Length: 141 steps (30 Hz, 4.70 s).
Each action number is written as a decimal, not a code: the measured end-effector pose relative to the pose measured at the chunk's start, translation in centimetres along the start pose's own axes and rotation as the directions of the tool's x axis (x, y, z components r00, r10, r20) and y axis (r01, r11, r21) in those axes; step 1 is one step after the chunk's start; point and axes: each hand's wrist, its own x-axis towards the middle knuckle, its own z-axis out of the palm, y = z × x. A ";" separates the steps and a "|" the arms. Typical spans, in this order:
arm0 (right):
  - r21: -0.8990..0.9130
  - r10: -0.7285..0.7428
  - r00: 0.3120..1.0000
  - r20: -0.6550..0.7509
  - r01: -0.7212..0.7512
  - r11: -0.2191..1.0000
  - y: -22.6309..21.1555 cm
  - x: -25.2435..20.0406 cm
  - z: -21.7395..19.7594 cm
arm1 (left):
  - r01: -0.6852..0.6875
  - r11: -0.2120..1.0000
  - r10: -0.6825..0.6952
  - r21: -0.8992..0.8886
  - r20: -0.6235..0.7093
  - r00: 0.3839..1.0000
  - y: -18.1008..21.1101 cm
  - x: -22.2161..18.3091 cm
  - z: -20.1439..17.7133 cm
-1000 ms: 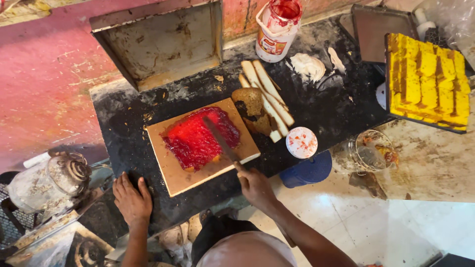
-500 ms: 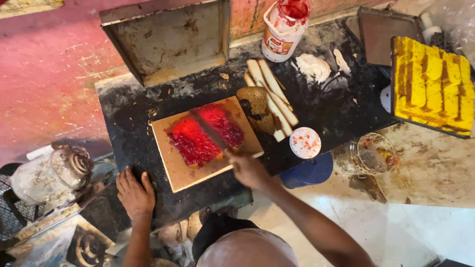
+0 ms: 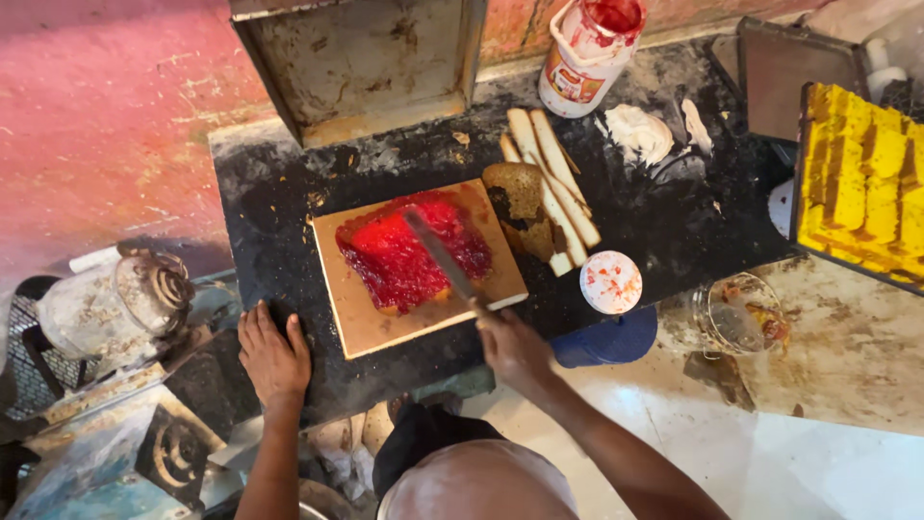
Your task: The person spreads red jam over a large rectangular cake base using a spatula and then uses a knife to cut the jam-covered cake into smaller rectangular portions.
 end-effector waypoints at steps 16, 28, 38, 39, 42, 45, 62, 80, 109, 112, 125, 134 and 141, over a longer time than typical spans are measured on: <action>-0.037 -0.212 0.970 -0.121 0.209 0.977 -0.3 -0.9 0.3 | -0.014 1.000 0.014 0.008 -0.005 1.000 0.2 0.2 -0.2; 0.104 -0.053 0.969 0.242 0.029 0.994 -3.7 7.5 2.9 | -0.014 1.000 0.014 0.001 -0.013 1.000 0.4 0.1 -0.4; -0.409 -0.094 0.950 0.297 0.215 0.887 -0.1 -2.7 0.5 | -0.001 1.000 0.001 0.001 0.005 1.000 0.3 0.2 -0.4; -0.377 -0.082 0.975 0.208 0.157 0.913 -0.3 -4.4 0.4 | -0.011 1.000 0.011 0.000 0.003 1.000 0.4 0.3 -0.3; -0.225 0.010 0.998 0.064 0.004 0.974 -0.5 -6.9 0.6 | -0.026 0.999 0.026 0.021 0.006 1.000 0.2 0.2 -0.6; -0.116 0.033 0.994 0.108 -0.021 0.993 -1.9 -6.3 1.9 | -0.033 0.999 0.032 0.043 0.013 0.999 0.4 0.4 -0.6; 0.218 0.309 0.942 -0.128 -0.278 0.936 -2.1 -5.6 -0.6 | -0.090 0.987 0.091 -0.134 0.002 0.996 -0.3 -0.1 -1.5; -0.345 -0.046 0.996 -0.075 0.017 0.938 -3.4 -2.9 2.4 | -0.128 0.977 0.095 -0.169 -0.190 0.977 -0.2 -0.5 -1.3; 0.034 0.028 0.996 -0.091 -0.025 0.999 -0.1 -1.3 2.9 | -0.016 0.999 0.016 0.052 -0.008 1.000 0.2 -0.1 0.0; 0.147 0.077 0.995 0.070 -0.087 0.985 -1.6 1.5 4.1 | -0.037 0.999 0.037 -0.001 -0.027 0.999 0.0 -0.3 -0.1; -0.260 -0.087 0.961 0.263 0.157 0.953 -5.0 5.0 2.1 | -0.009 1.000 0.009 -0.001 0.004 1.000 0.3 0.0 -0.4; 0.039 -0.370 0.881 0.296 0.376 0.926 0.9 13.4 -1.7 | 0.000 1.000 0.000 0.001 0.000 1.000 0.4 0.0 -0.6; 0.084 -0.311 0.678 0.666 0.345 0.935 3.4 14.4 -5.0 | -0.009 1.000 0.009 0.003 -0.014 1.000 0.5 0.2 -0.5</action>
